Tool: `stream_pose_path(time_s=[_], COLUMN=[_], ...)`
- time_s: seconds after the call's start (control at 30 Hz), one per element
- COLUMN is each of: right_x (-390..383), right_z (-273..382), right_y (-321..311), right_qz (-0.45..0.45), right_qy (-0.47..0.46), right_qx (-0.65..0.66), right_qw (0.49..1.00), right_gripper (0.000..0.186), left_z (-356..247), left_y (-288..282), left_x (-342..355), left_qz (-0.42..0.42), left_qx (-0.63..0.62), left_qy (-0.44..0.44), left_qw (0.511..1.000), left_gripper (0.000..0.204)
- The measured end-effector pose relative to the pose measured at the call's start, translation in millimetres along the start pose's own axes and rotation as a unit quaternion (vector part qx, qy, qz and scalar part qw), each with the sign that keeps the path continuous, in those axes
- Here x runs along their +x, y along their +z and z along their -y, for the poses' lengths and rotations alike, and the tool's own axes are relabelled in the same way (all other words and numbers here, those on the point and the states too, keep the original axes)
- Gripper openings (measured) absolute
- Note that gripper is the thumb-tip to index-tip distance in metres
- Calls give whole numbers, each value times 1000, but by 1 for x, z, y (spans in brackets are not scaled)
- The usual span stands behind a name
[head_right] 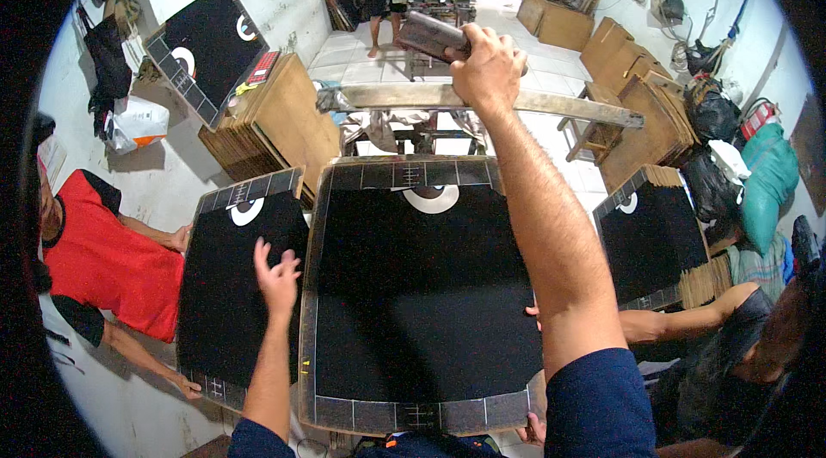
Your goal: The person repeatedly places a screen printing frame over a black skateboard deck and uses a squeegee to pull ink across the screen. They lift the frame to reveal the printed design, then repeat the process on the same deck multiple times.
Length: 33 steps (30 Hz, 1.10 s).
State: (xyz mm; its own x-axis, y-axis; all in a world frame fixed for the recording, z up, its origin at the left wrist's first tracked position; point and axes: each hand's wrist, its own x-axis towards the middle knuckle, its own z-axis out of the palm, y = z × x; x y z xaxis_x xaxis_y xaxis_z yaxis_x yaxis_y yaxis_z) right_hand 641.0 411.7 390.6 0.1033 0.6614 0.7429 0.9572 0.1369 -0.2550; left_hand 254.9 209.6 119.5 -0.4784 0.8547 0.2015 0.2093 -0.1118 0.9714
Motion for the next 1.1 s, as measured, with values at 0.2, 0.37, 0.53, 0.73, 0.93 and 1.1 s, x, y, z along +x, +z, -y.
stream_pose_path(time_s=[0.2,0.37,0.53,0.73,0.93,1.1], right_x=[21,20,16,11,15,14], right_z=[7,13,20,25,22,23], right_y=[7,3,-14,-13,-12,-12], right_qz=[2,36,45,27,58,52], right_qy=[3,21,45,28,52,74], right_qx=[-30,-16,11,13,10,19], right_qw=[1000,999,998,999,997,996], right_gripper=[48,48,38,39,41,38], left_z=[103,146,205,243,229,215], left_y=[-230,-373,-473,-482,-347,-216], left_x=[18,18,-7,-56,-122,-162], left_qz=[-178,-142,-90,-191,-76,20], left_qx=[273,568,657,562,188,73], left_qy=[-47,-63,-178,-259,-324,-368], left_qw=[944,808,727,762,924,927], left_gripper=[63,63,74,70,66,58])
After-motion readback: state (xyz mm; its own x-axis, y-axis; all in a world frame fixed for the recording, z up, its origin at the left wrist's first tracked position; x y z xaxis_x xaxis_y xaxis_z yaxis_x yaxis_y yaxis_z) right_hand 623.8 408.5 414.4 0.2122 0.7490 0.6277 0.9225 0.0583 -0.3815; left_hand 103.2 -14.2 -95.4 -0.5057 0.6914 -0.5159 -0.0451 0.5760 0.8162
